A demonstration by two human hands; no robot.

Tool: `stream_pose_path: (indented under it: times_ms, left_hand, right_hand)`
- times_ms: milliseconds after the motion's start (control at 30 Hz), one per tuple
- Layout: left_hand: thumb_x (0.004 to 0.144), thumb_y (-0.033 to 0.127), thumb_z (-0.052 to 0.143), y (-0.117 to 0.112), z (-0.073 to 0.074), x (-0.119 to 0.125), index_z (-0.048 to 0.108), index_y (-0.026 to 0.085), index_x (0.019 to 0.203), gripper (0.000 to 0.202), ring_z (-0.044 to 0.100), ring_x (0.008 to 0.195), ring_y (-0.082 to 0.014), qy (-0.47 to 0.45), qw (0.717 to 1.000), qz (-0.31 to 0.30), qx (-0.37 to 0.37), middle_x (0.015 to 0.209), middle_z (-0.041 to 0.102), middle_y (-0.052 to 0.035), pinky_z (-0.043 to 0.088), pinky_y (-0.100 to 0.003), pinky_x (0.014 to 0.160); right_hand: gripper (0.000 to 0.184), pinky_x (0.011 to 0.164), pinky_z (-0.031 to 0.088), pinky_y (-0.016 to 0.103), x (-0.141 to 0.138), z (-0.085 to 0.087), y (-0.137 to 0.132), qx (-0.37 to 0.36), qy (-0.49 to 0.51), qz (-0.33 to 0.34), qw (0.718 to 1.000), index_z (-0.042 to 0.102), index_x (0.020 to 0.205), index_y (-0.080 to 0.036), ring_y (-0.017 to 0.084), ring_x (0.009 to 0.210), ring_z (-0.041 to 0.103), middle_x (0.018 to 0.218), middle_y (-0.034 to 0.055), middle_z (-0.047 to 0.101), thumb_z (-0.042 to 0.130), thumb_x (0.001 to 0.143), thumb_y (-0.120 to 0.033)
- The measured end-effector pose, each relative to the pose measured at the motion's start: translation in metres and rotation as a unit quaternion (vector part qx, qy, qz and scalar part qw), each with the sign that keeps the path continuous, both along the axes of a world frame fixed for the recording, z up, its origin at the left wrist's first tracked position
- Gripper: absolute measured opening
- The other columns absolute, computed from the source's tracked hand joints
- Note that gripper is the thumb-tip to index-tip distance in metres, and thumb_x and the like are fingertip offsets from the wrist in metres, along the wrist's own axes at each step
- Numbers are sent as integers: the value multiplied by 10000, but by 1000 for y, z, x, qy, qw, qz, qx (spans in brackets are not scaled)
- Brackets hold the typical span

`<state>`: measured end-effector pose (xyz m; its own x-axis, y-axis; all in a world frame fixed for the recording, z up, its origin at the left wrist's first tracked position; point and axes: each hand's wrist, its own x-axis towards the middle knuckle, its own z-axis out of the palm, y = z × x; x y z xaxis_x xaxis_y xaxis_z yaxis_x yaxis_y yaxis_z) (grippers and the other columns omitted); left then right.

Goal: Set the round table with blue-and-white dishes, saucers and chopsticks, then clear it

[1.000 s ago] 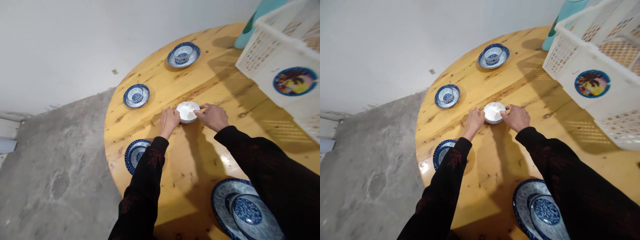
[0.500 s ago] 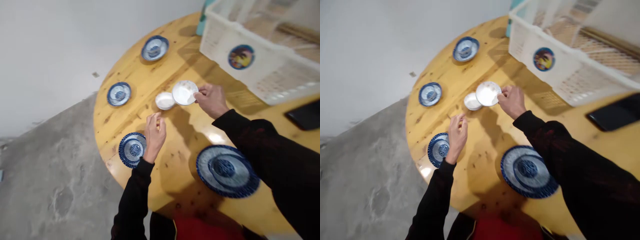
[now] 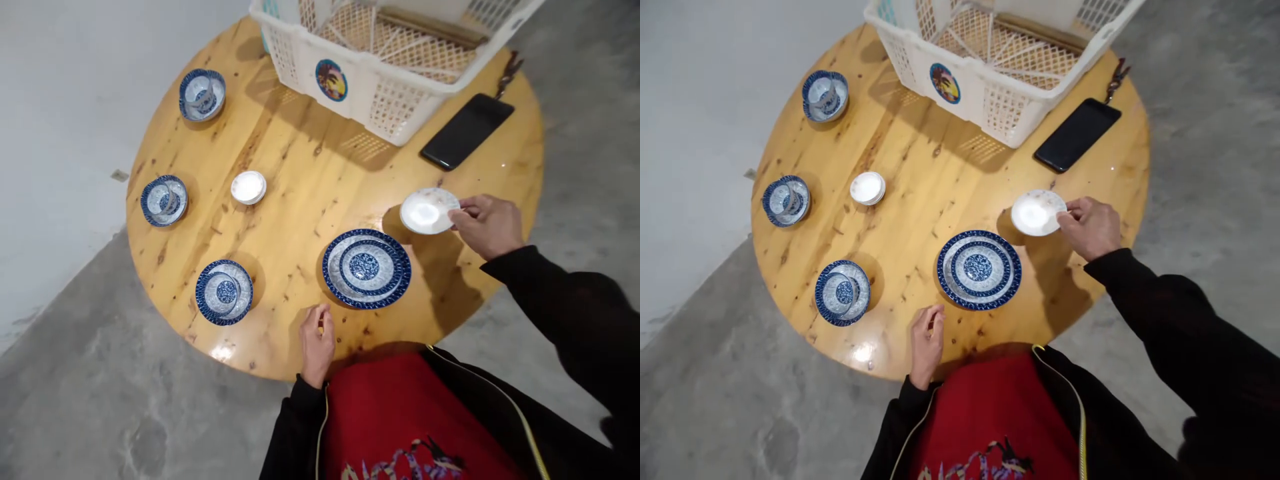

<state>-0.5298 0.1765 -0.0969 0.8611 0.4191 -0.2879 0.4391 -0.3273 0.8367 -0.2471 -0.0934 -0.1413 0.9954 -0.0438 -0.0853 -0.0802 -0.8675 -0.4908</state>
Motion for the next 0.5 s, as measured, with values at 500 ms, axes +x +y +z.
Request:
stream_pose_path:
  times_ms: [500]
  left_hand:
    - [994,262,473,-48,20,16,691,206,1059,234,673,965,-187,42,998,-52,-5,1021,719,-69,533,-304,833]
  right_hand:
    - [300,775,499,341,-12,-1,-5,27,85,-5,996,691,954,-155,269,832,694,833,125,751,555,747,-323]
